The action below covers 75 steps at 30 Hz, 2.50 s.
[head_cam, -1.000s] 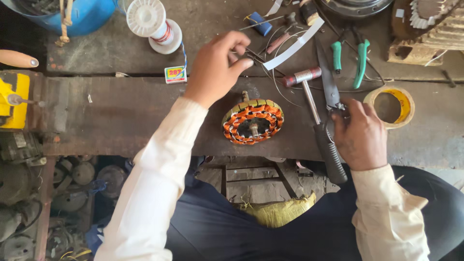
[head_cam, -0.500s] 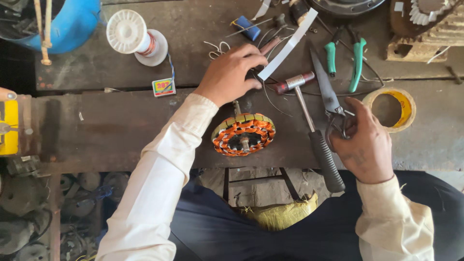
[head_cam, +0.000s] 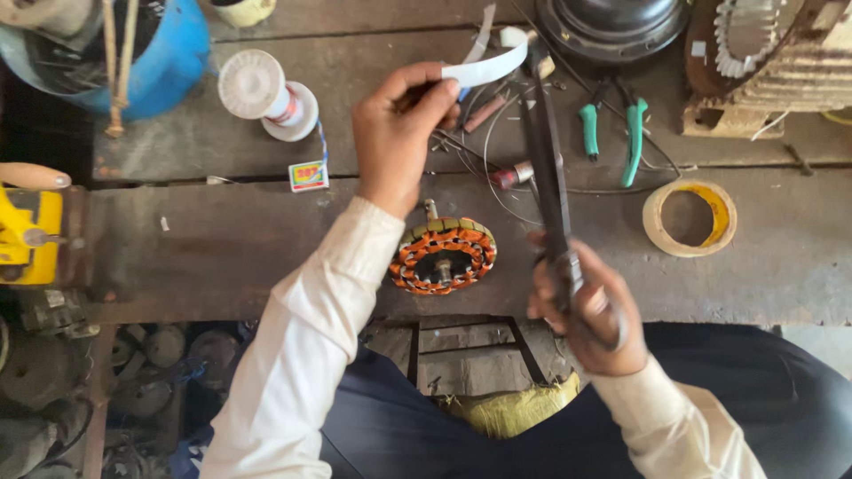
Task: The person sits cross-legged on the floor and repairs a motor armature by hand. They repeatedly cut small strips of white insulating tape with scissors and carefully wrap them around the copper windings and commutator segments of the armature.
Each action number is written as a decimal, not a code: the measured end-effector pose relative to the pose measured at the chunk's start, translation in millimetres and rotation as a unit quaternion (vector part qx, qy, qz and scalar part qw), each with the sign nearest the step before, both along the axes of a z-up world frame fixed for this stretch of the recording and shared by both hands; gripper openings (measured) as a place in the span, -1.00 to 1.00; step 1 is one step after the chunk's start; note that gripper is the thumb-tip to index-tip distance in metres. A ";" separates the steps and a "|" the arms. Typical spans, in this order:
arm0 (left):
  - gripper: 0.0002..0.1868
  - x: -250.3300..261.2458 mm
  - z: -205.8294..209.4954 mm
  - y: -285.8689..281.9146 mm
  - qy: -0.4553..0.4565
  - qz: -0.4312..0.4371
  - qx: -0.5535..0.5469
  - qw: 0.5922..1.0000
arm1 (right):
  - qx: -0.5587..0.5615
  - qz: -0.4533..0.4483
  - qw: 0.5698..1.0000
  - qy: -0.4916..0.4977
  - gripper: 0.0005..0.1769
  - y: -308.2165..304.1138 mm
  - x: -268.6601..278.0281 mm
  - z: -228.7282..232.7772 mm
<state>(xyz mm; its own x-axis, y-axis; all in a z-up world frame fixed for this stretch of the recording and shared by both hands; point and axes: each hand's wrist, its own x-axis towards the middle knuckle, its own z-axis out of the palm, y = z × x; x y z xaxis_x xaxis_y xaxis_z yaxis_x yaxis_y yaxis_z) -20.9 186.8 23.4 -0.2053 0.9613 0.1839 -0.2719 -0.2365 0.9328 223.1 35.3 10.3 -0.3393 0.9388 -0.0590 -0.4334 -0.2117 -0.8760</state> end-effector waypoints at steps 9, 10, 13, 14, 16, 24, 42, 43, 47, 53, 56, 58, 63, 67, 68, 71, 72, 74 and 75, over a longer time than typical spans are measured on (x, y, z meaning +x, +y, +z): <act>-0.82 19.1 23.9 -52.6 -0.109 -0.026 -0.040 0.993 | 0.016 0.063 0.998 0.017 0.11 -13.1 -24.2 -4.6; -0.82 21.2 23.8 -55.8 -0.121 -0.033 -0.038 0.991 | 0.010 0.060 0.998 0.009 0.10 -12.8 -24.5 -4.4; -0.82 21.5 24.1 -64.0 -0.115 -0.007 -0.041 0.992 | -0.002 0.057 0.998 -0.011 0.07 -12.9 -23.9 -5.1; -0.81 21.2 24.5 -65.8 -0.107 0.010 -0.043 0.993 | -0.006 0.056 0.998 -0.017 0.06 -12.8 -23.0 -6.2; -0.79 20.0 25.7 -70.0 -0.112 0.013 -0.056 0.992 | -0.005 0.061 0.998 -0.006 0.04 -14.0 -20.8 -8.8; -0.74 18.5 35.8 -74.8 -0.102 -0.006 -0.082 0.991 | 0.007 0.056 0.998 -0.030 -0.02 -13.4 -13.3 -16.6; -0.75 22.8 39.4 -74.8 -0.052 0.003 -0.086 0.995 | 0.023 0.049 0.995 -0.078 -0.12 -11.3 -2.9 -25.6; -0.76 23.0 38.9 -74.8 -0.054 0.003 -0.087 0.995 | 0.025 0.048 0.996 -0.077 -0.12 -11.2 -2.7 -26.6; -0.75 23.8 36.0 -74.8 -0.073 -0.010 -0.084 0.994 | 0.049 0.049 0.993 -0.098 -0.14 -10.3 -1.2 -30.6; -0.86 25.1 33.8 -76.3 -0.125 -0.003 -0.044 0.991 | 0.013 0.022 0.998 -0.062 -0.14 -11.0 -3.0 -29.6; -0.89 23.3 33.4 -75.0 -0.148 -0.023 0.009 0.989 | -0.036 0.014 0.999 -0.011 -0.12 -12.3 -5.8 -26.6; -0.87 22.7 33.6 -75.4 -0.121 -0.030 0.023 0.992 | -0.032 0.018 0.999 0.009 -0.12 -14.0 -8.5 -24.6; -0.67 18.5 36.9 -80.6 -0.017 -0.023 0.050 0.998 | -0.010 0.030 0.999 0.031 -0.09 -17.2 -13.5 -20.4; -0.73 16.8 38.0 -80.8 -0.029 -0.021 0.037 0.999 | 0.018 0.039 0.998 0.039 -0.01 -21.0 -17.5 -20.6; -0.78 16.6 38.0 -80.8 -0.045 -0.029 0.026 0.998 | 0.023 0.038 0.998 0.038 0.01 -21.9 -18.3 -20.9; -0.77 18.8 38.5 -83.4 -0.069 -0.036 0.022 0.997 | 0.025 0.037 0.999 0.015 0.04 -24.2 -18.8 -21.1; -0.75 20.1 38.9 -84.5 -0.083 -0.024 0.014 0.996 | 0.027 0.044 0.999 0.014 0.04 -25.1 -19.0 -21.6; -0.72 23.7 40.6 -86.2 -0.110 0.000 -0.001 0.994 | 0.032 0.056 0.998 0.012 0.02 -26.4 -19.1 -23.0; -0.73 24.6 41.2 -87.8 -0.128 -0.003 -0.008 0.992 | 0.033 0.059 0.998 0.017 0.01 -27.1 -19.0 -24.0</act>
